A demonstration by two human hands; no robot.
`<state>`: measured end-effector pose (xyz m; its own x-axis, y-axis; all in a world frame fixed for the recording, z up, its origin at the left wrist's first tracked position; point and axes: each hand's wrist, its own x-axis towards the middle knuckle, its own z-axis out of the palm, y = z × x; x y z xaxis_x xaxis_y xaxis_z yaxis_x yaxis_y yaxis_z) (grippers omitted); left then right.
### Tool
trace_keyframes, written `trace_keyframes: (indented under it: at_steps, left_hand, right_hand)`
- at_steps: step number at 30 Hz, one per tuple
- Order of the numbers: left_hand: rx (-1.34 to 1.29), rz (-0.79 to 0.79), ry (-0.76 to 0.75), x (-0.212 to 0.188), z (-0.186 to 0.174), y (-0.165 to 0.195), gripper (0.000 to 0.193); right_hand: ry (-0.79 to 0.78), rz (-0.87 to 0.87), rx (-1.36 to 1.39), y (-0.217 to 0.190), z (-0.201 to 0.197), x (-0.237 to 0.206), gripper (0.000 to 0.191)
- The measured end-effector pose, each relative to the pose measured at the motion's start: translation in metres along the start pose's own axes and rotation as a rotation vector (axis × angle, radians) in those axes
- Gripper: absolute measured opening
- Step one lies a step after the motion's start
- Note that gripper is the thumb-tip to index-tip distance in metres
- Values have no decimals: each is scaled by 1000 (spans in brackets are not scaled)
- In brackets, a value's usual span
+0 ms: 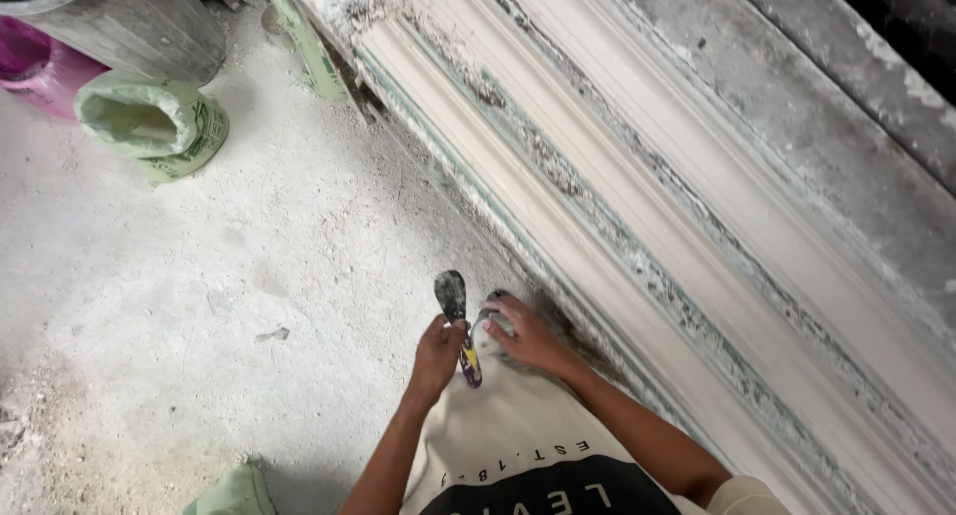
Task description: The person uses a small scraping knife to remove excess plaster and residue from the grooved surfaces of long plaster cornice moldings laid on the workshop floor, working along each piece section by section and repositioning the moldings to reach untreated areas.
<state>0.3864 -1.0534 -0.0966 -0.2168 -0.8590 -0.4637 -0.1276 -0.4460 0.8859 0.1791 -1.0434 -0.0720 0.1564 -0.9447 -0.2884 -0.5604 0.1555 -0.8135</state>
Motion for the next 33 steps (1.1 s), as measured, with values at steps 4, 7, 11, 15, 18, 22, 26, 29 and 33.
trace_keyframes:
  at_steps: [4,7,11,15,18,22,26,29,33]
  left_hand:
    - [31,63,-16,76,-4,78,30]
    - [43,95,-37,127,9,128,29]
    - [-18,38,-160,194,17,180,35]
    - [519,200,-236,262,7,224,42]
    - [510,451,-118,321,5,260,51]
    - [852,672,-205,405,14,298,57]
    - [1129,991,-127,471,28,311,47]
    - [1218,1062,-252,493,44,308,31]
    - [1291,1095,-435,490,72,298,20]
  right_hand:
    - [-42,-321,179,-41,-51,67,74]
    - [28,-325,101,-60,-84,106,81]
    - [81,25,173,-72,-121,163,74]
    - [199,213,28,-59,-164,217,63]
    - [440,21,-92,-54,-197,270,58]
    - [358,297,-165,-53,-238,337,55]
    - [232,472,-187,-57,-261,381,59]
    - [144,533,-181,-56,-276,379,59]
    - [-21,624,-282,-45,-301,356,58]
